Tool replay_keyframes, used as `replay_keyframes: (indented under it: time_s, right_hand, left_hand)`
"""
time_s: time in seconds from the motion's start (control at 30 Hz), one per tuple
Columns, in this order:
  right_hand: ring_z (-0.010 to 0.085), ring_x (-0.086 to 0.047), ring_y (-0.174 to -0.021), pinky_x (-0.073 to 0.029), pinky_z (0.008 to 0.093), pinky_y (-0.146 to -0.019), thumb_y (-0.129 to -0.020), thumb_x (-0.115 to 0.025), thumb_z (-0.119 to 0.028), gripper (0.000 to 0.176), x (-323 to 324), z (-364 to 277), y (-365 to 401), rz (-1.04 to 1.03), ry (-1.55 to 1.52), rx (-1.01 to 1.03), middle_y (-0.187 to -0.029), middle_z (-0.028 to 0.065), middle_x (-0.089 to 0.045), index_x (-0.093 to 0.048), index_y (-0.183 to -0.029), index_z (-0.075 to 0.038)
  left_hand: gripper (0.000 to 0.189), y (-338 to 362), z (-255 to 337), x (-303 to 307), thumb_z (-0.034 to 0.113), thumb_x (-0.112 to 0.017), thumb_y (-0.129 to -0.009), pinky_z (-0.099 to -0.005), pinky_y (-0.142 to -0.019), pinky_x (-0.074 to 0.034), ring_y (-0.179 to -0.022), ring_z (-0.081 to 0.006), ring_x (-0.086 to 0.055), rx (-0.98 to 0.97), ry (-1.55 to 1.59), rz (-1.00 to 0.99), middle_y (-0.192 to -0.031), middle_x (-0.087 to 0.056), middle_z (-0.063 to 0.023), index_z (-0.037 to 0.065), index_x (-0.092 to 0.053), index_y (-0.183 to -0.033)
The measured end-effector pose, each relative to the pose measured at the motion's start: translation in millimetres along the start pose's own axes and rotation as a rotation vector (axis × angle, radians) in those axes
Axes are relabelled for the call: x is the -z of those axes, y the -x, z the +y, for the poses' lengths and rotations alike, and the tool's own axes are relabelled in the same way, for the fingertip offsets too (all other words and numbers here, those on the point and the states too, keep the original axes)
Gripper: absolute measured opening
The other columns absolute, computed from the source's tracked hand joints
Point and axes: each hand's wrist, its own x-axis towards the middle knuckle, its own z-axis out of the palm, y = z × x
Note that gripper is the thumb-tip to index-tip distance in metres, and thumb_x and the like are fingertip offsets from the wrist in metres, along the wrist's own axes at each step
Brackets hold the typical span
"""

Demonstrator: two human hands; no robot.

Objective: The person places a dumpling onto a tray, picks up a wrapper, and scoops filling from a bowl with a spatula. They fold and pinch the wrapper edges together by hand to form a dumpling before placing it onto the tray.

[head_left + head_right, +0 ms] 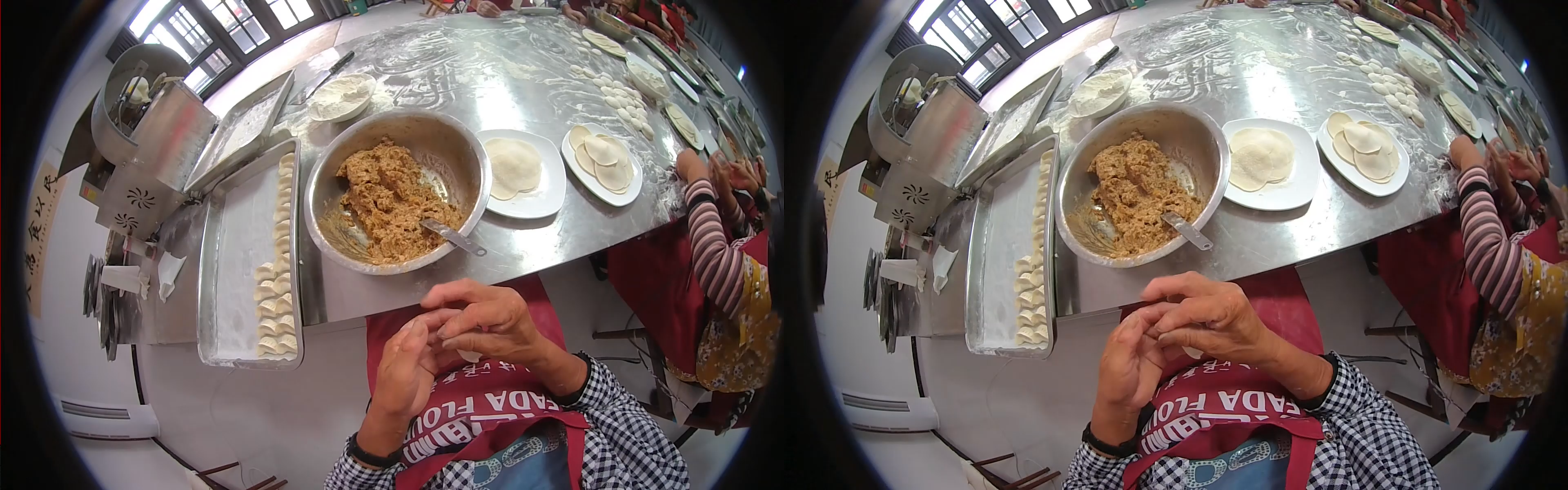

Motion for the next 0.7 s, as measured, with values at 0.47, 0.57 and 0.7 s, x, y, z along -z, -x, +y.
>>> replay_keyframes:
  time_s: [0.47, 0.57, 0.7]
  right_hand:
    - [0.0212, -0.058, -0.096, -0.047, 0.0277, -0.078, -0.072, -0.067, -0.002, 0.013, -3, 0, -1, 0.085, 0.084, -0.004, -0.112, 0.0143, -0.054, -0.066, -0.085, -0.004]
    - [0.021, -0.057, -0.096, -0.047, 0.028, -0.079, -0.071, -0.068, -0.003, 0.015, -1, 3, 1, 0.046, 0.04, 0.015, -0.11, 0.014, -0.056, -0.066, -0.086, -0.004]
    - [0.0218, -0.057, -0.096, -0.047, 0.0285, -0.078, -0.071, -0.068, -0.004, 0.016, -6, -5, -3, 0.096, 0.104, 0.026, -0.109, 0.0146, -0.056, -0.066, -0.087, -0.003]
  left_hand:
    - [0.028, -3, -3, 3, 0.02, -0.035, -0.093, -0.0378, -0.088, -0.045, -0.102, -0.0215, -0.052, 0.004, 0.157, -0.007, -0.108, -0.049, -0.0129, -0.001, -0.041, -0.11]
    - [0.027, -4, -2, -1, 0.015, -0.038, -0.092, -0.0371, -0.089, -0.045, -0.102, -0.022, -0.053, 0.01, 0.139, 0.007, -0.11, -0.049, -0.0136, -0.002, -0.04, -0.113]
    - [0.03, -4, -1, -2, 0.012, -0.04, -0.091, -0.0362, -0.09, -0.045, -0.105, -0.0224, -0.052, 0.023, 0.146, 0.004, -0.114, -0.049, -0.0151, -0.003, -0.038, -0.117]
